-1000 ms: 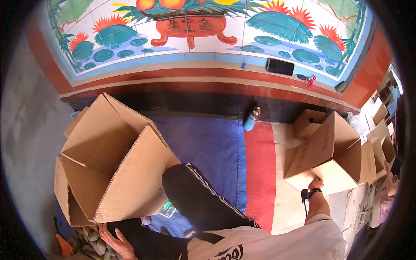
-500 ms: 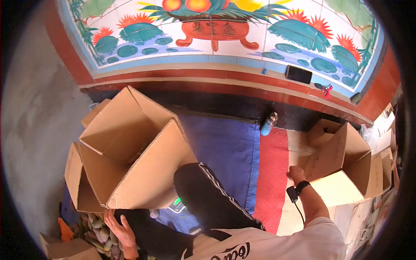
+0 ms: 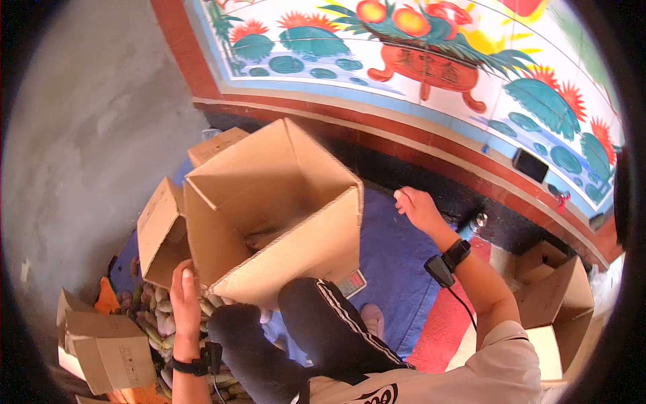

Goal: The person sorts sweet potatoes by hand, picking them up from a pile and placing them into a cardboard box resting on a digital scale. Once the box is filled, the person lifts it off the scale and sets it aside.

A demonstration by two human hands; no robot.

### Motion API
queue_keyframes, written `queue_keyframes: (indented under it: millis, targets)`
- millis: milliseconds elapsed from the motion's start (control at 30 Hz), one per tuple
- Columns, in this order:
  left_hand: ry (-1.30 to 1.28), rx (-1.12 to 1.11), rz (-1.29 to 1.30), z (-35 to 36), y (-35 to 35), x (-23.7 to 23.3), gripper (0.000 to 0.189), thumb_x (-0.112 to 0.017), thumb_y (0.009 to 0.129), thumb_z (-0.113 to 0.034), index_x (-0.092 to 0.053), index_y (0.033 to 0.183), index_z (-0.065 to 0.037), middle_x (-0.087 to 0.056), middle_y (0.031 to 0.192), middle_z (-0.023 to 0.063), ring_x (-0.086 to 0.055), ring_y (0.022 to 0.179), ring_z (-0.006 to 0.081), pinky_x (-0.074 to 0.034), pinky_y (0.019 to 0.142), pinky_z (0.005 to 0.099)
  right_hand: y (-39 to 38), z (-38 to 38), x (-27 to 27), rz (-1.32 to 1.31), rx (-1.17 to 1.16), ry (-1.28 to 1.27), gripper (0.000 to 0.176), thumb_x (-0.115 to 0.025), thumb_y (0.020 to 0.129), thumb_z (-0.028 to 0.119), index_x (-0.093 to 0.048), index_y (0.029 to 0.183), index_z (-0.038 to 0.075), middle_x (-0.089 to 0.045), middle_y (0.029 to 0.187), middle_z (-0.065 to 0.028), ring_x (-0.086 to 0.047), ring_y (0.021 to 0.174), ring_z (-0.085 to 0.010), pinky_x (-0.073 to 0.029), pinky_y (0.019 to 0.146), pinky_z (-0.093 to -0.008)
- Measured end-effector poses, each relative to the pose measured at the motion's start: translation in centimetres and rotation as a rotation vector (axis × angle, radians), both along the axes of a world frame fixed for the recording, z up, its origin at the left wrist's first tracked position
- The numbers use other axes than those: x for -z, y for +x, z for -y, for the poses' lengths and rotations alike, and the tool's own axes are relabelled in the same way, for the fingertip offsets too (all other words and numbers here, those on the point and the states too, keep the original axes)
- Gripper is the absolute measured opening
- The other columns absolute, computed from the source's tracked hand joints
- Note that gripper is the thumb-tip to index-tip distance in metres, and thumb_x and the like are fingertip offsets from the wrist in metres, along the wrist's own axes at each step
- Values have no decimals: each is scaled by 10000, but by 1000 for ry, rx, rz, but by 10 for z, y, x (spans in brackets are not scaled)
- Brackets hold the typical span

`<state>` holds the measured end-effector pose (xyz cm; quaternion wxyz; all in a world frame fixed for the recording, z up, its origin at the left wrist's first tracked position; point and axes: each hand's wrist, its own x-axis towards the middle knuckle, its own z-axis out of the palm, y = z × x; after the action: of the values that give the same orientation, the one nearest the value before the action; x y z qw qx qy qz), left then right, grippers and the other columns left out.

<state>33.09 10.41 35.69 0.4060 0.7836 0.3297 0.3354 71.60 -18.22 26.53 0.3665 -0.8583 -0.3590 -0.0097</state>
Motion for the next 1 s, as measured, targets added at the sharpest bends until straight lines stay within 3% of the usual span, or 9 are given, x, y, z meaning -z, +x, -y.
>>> queue_keyframes:
  millis: [67, 233, 333, 467, 567, 767, 867, 933, 1000]
  targets:
    - [55, -8, -35, -12, 1, 5, 326, -411, 942, -239, -521, 1107, 21, -566, 1023, 103, -517, 940, 170, -401, 846, 290, 2, -33, -22, -262, -102, 277, 407, -433, 912, 368, -598, 898, -3, -628, 728, -142, -611, 607, -241, -473, 596, -343]
    - [103, -106, -149, -25, 19, -7, 305, -452, 917, -225, -545, 1038, 39, -603, 896, 137, -563, 827, 193, -437, 765, 297, 7, -92, -72, -523, -200, 312, 509, -407, 913, 441, -601, 907, -30, -623, 735, -101, -579, 588, -168, -452, 571, -290]
    - [144, -127, -228, -36, 30, -8, 311, -550, 847, -258, -562, 903, 48, -615, 738, 179, -602, 689, 280, -459, 656, 354, 6, -114, -92, -642, -275, 171, 477, -432, 912, 454, -609, 929, 11, -591, 724, -33, -533, 654, -102, -430, 608, -254]
    - [285, -144, -382, -55, 39, -12, 336, -587, 805, -281, -571, 822, 55, -600, 703, 188, -593, 666, 304, -455, 641, 375, 16, -136, -93, -493, -293, 41, 460, -458, 904, 451, -634, 858, 29, -574, 713, -17, -496, 643, -98, -413, 600, -271]
    - [205, -140, -448, -72, 46, -13, 363, -601, 775, -303, -571, 744, 57, -582, 674, 196, -582, 651, 312, -451, 641, 382, 24, -144, -89, -162, -299, -97, 445, -538, 813, 417, -625, 802, -20, -623, 692, -133, -587, 632, -243, -459, 627, -363]
    - [-74, -93, -476, -90, 57, -1, 395, -592, 767, -339, -625, 791, 54, -618, 720, 191, -606, 705, 302, -462, 676, 370, 17, -160, -102, 130, -252, -529, 438, -573, 782, 358, -615, 899, -62, -627, 766, -172, -615, 701, -267, -494, 675, -396]
    - [-75, -80, -588, -94, 58, -1, 396, -582, 770, -341, -643, 810, 48, -636, 749, 190, -624, 748, 299, -466, 705, 373, 7, -155, -126, -274, -270, -627, 440, -580, 797, 345, -602, 944, -69, -606, 736, -159, -618, 704, -264, -503, 613, -386]
    - [-53, -18, -557, -95, 55, 4, 326, -579, 788, -288, -627, 790, 35, -591, 664, 76, -551, 582, 156, -426, 518, 318, 12, -152, -114, -318, -291, -601, 443, -577, 808, 344, -594, 958, -73, -595, 721, -152, -614, 682, -261, -496, 574, -381]
    - [-14, -24, -603, -94, 55, -1, 316, -572, 777, -268, -619, 779, 44, -580, 643, 90, -546, 573, 161, -424, 519, 321, 14, -151, -116, -324, -336, -622, 375, -557, 826, 285, -597, 933, -72, -577, 689, -142, -596, 619, -241, -461, 503, -375]
